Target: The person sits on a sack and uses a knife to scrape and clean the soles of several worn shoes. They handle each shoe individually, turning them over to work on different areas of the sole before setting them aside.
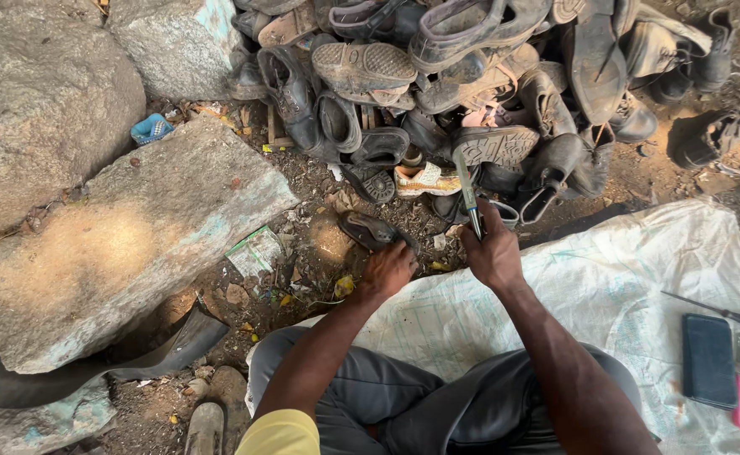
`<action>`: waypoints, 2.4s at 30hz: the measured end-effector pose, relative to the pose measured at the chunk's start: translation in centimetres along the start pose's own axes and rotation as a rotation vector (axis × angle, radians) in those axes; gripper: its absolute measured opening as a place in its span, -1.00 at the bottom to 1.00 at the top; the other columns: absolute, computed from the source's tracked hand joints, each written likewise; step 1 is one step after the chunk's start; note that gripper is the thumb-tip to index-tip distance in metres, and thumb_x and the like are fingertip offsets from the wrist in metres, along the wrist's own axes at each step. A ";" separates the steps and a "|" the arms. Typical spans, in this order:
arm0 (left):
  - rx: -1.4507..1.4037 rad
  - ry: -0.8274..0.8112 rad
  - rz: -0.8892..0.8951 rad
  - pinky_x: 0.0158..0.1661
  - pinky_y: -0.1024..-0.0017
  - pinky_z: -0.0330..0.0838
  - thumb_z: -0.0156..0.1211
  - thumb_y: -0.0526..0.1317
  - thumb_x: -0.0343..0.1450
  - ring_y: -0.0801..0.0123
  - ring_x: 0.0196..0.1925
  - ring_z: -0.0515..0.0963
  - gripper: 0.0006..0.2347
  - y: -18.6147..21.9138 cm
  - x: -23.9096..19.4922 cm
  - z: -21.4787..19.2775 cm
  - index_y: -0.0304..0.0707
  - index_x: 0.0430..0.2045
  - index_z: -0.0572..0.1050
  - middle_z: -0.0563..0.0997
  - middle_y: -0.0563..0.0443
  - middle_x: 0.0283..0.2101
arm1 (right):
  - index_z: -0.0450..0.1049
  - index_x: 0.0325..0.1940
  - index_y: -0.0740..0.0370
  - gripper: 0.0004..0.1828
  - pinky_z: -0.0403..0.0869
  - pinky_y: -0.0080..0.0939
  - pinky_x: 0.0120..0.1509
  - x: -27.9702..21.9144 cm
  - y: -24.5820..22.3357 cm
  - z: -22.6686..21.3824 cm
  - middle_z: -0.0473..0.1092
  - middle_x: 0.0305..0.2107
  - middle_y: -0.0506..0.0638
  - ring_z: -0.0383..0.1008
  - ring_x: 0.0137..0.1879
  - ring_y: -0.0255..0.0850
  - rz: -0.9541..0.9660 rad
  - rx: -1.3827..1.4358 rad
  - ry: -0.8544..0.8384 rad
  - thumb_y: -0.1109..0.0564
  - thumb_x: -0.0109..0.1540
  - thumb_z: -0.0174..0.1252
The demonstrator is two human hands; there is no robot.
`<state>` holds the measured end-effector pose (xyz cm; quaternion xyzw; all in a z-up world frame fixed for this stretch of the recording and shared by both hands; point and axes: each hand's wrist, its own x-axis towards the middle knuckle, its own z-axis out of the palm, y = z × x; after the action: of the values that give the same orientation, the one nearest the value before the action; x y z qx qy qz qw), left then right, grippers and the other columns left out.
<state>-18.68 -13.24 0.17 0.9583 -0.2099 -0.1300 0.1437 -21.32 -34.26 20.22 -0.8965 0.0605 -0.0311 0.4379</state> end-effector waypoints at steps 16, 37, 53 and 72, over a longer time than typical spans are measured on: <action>0.351 -0.430 -0.398 0.45 0.02 0.09 -0.04 0.21 0.52 0.01 0.46 0.27 -0.42 -6.7 -1.7 -8.7 -0.17 0.35 0.33 0.30 -0.18 0.43 | 0.41 0.16 0.30 -0.58 0.49 0.10 -0.24 1.6 4.7 2.7 0.51 -0.47 0.24 0.57 -0.38 0.04 -0.035 -0.163 -0.397 -0.01 0.32 0.11; 0.250 -0.123 -0.377 0.02 0.33 0.35 -0.31 0.16 0.57 0.35 0.00 0.43 -0.42 -7.4 0.6 -0.7 -0.34 0.34 0.24 0.43 -0.04 0.02 | 0.43 0.06 0.26 -0.70 0.54 0.10 -0.28 3.4 16.3 12.9 0.52 -0.38 0.25 0.58 -0.34 0.11 -0.124 -0.388 -0.533 0.01 0.40 -0.01; 0.251 0.048 -0.363 -0.03 0.35 0.32 -0.27 0.16 0.54 0.40 -0.07 0.46 -0.44 -8.1 1.0 0.7 -0.21 0.32 0.29 0.45 0.02 0.00 | 0.49 0.06 0.18 -0.70 0.45 0.01 -0.37 0.6 11.4 11.8 0.49 -0.55 0.16 0.49 -0.51 -0.11 0.150 -0.260 -0.641 0.00 0.39 -0.03; 0.261 -0.041 -0.367 0.01 0.31 0.34 -0.30 0.16 0.55 0.40 -0.03 0.44 -0.45 -8.5 1.2 1.0 -0.20 0.33 0.27 0.44 0.02 0.01 | 0.46 0.24 0.11 -0.60 0.43 -0.05 -0.34 0.9 12.8 11.1 0.46 -0.55 0.06 0.41 -0.48 -0.22 0.174 -0.219 -0.683 -0.05 0.38 0.01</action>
<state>-14.82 -6.55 -3.75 0.9881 -0.0501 -0.1450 -0.0116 -20.30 -33.48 3.27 -0.8882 -0.0103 0.3138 0.3354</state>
